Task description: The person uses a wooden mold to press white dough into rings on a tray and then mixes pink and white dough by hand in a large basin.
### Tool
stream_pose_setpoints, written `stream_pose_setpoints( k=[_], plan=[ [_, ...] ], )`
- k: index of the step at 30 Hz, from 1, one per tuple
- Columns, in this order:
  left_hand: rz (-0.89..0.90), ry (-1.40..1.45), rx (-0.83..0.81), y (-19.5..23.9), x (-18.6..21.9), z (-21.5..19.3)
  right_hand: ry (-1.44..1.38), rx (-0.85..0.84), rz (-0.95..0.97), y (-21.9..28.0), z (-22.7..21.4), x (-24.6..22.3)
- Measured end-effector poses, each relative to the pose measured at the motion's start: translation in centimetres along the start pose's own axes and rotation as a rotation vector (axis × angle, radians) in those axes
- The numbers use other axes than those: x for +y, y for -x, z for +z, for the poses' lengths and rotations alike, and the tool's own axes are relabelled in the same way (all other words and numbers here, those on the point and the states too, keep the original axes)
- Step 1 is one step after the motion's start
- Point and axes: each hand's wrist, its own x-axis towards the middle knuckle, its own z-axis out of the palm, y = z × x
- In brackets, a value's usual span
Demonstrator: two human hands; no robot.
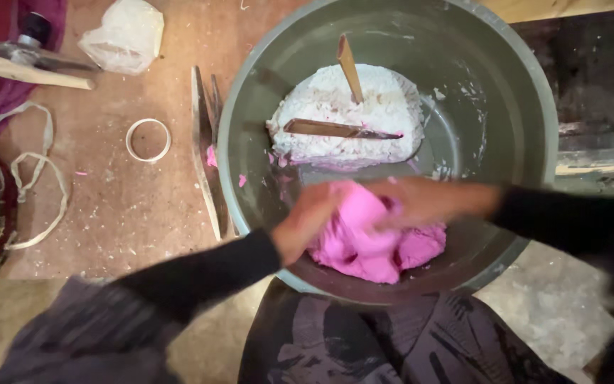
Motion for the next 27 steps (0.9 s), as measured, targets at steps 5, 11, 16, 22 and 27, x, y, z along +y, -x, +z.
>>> stream_pose_setpoints(
  k=[5, 11, 16, 22, 27],
  plan=[
    [0.501, -1.016, -0.474, 5.6, 6.2, 0.7, 0.360, 0.144, -0.257, 6.7, 2.6, -2.5],
    [0.083, -1.323, -0.781, 1.5, 4.2, 2.4, 0.422, 0.003, -0.088, 3.1, 5.4, 3.3],
    [0.069, -1.537, -0.599, -3.8, -0.3, 1.2, 0.619, 0.119, -0.129, -3.7, 7.3, 7.8],
    [0.025, -1.653, -0.595, -3.4, 0.8, 1.8, 0.715, -0.063, 0.036, -5.2, 7.1, 5.7],
    [0.338, -1.684, -0.377, 0.9, 7.4, -1.9, 0.466, -0.048, 0.222, -1.4, 0.7, 0.5]
  ],
)
